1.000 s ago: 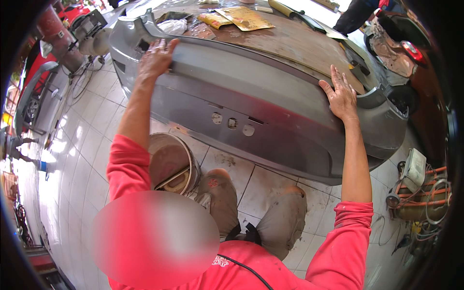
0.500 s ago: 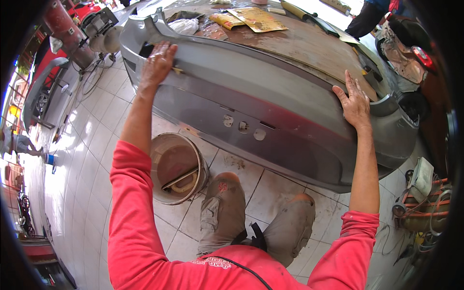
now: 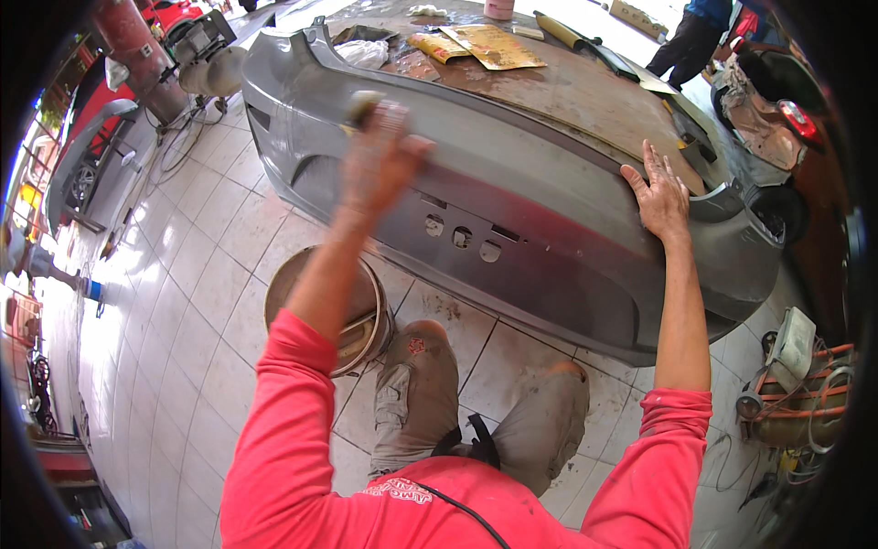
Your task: The person sands the surface of a grey car bumper using a sanding block, repeatedly dipping it into a bucket of water. The person works on the front face and edges of the bumper, occasionally pausing to wipe the surface with their hand.
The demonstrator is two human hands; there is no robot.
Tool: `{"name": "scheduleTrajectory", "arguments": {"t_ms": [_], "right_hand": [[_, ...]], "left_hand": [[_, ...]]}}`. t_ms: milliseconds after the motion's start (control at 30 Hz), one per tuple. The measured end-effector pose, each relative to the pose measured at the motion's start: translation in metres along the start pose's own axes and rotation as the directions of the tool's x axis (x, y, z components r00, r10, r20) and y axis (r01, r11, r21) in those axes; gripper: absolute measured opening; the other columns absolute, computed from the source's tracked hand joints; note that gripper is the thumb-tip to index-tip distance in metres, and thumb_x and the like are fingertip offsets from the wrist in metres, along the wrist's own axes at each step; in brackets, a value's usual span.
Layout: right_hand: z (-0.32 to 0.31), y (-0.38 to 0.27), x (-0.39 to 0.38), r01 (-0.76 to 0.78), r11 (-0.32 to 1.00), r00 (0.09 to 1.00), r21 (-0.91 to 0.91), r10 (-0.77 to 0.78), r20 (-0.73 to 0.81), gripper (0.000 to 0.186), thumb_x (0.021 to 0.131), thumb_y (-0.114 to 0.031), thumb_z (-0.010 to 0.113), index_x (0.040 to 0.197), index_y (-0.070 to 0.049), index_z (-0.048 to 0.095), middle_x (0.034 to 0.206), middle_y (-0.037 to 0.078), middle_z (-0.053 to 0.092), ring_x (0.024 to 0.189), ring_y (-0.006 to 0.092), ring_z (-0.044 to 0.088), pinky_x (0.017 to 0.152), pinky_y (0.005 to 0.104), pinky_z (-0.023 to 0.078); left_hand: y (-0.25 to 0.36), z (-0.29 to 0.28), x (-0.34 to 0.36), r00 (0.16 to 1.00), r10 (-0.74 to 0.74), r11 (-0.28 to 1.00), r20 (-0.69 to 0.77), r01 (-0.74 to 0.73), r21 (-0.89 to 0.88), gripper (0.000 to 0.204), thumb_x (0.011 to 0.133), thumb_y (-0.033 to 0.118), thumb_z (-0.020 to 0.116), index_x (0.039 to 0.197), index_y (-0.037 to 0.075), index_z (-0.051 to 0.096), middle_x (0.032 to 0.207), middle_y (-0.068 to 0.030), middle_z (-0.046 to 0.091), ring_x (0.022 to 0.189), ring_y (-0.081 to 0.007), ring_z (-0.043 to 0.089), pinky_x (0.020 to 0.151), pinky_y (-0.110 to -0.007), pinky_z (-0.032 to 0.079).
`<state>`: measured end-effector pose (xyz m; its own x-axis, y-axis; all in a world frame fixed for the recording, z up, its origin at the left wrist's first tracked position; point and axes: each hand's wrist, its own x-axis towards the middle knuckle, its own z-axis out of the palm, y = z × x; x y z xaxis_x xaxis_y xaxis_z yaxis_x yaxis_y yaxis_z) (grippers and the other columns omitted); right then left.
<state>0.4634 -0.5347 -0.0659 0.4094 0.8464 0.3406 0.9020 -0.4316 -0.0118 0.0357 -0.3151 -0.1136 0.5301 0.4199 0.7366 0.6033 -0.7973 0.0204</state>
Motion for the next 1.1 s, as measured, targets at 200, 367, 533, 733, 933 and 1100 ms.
{"name": "scheduleTrajectory", "arguments": {"t_ms": [200, 367, 533, 733, 933, 1100], "right_hand": [[-0.003, -0.013, -0.002, -0.029, 0.999, 0.999, -0.021, 0.03, 0.043, 0.096, 0.1, -0.084, 0.035, 0.171, -0.019, 0.033, 0.173, 0.011, 0.04, 0.161, 0.0355, 0.033, 0.129, 0.0576, 0.026], [-0.003, -0.016, 0.006, 0.006, 1.0, 0.999, -0.003, -0.006, 0.045, 0.095, 0.101, -0.083, 0.033, 0.171, -0.019, 0.034, 0.174, 0.01, 0.038, 0.162, 0.0355, 0.032, 0.13, 0.0563, 0.024], [-0.006, -0.01, 0.002, -0.004, 1.0, 0.999, -0.004, 0.004, 0.041, 0.094, 0.103, -0.082, 0.033, 0.172, -0.019, 0.032, 0.175, 0.01, 0.037, 0.162, 0.0361, 0.032, 0.13, 0.0557, 0.024], [-0.007, -0.02, 0.005, -0.02, 0.999, 0.996, -0.024, 0.023, 0.089, 0.096, 0.102, -0.084, 0.028, 0.173, -0.02, 0.028, 0.176, 0.01, 0.034, 0.163, 0.0352, 0.029, 0.13, 0.0563, 0.024], [-0.002, -0.002, 0.001, -0.007, 0.999, 0.996, -0.049, 0.011, 0.088, 0.095, 0.103, -0.084, 0.028, 0.173, -0.02, 0.028, 0.177, 0.009, 0.033, 0.163, 0.0351, 0.029, 0.13, 0.0561, 0.023], [-0.002, -0.011, 0.006, -0.003, 1.0, 0.995, 0.001, 0.003, 0.096, 0.095, 0.103, -0.084, 0.028, 0.173, -0.019, 0.029, 0.177, 0.01, 0.033, 0.163, 0.0353, 0.029, 0.13, 0.0572, 0.022]], "left_hand": [[0.027, 0.018, -0.009, 0.974, -0.22, 0.864, -0.043, 0.216, 0.455, 0.075, 0.113, 0.047, 0.045, 0.15, -0.018, 0.048, 0.157, -0.0361, 0.049, 0.157, -0.0457, 0.035, 0.13, -0.055, 0.027], [0.26, 0.015, -0.055, 0.99, -0.047, 0.859, 0.137, 0.11, -0.5, 0.097, 0.098, 0.061, 0.066, 0.164, -0.005, 0.036, 0.172, -0.0299, 0.029, 0.163, -0.0465, 0.022, 0.131, -0.058, 0.021], [0.05, 0.041, -0.064, 0.921, -0.316, 0.929, -0.229, 0.251, -0.272, 0.08, 0.109, 0.041, 0.059, 0.168, -0.003, 0.026, 0.176, -0.0282, 0.021, 0.165, -0.0464, 0.015, 0.132, -0.055, 0.02], [0.018, 0.054, -0.035, 0.692, -0.595, 0.804, -0.409, 0.499, -0.324, 0.074, 0.113, 0.034, 0.053, 0.167, -0.008, 0.025, 0.173, -0.0364, 0.02, 0.164, -0.0508, 0.008, 0.133, -0.056, 0.014], [0.215, 0.051, -0.086, 0.933, -0.339, 0.836, -0.124, 0.238, -0.495, 0.084, 0.107, 0.047, 0.06, 0.169, -0.001, 0.029, 0.174, -0.0338, 0.024, 0.164, -0.0492, 0.017, 0.132, -0.058, 0.015], [-0.003, 0.052, -0.043, 0.683, -0.63, 0.759, -0.37, 0.441, -0.478, 0.076, 0.109, 0.035, 0.062, 0.165, -0.006, 0.032, 0.17, -0.039, 0.025, 0.161, -0.0531, 0.02, 0.132, -0.056, 0.018]]}}
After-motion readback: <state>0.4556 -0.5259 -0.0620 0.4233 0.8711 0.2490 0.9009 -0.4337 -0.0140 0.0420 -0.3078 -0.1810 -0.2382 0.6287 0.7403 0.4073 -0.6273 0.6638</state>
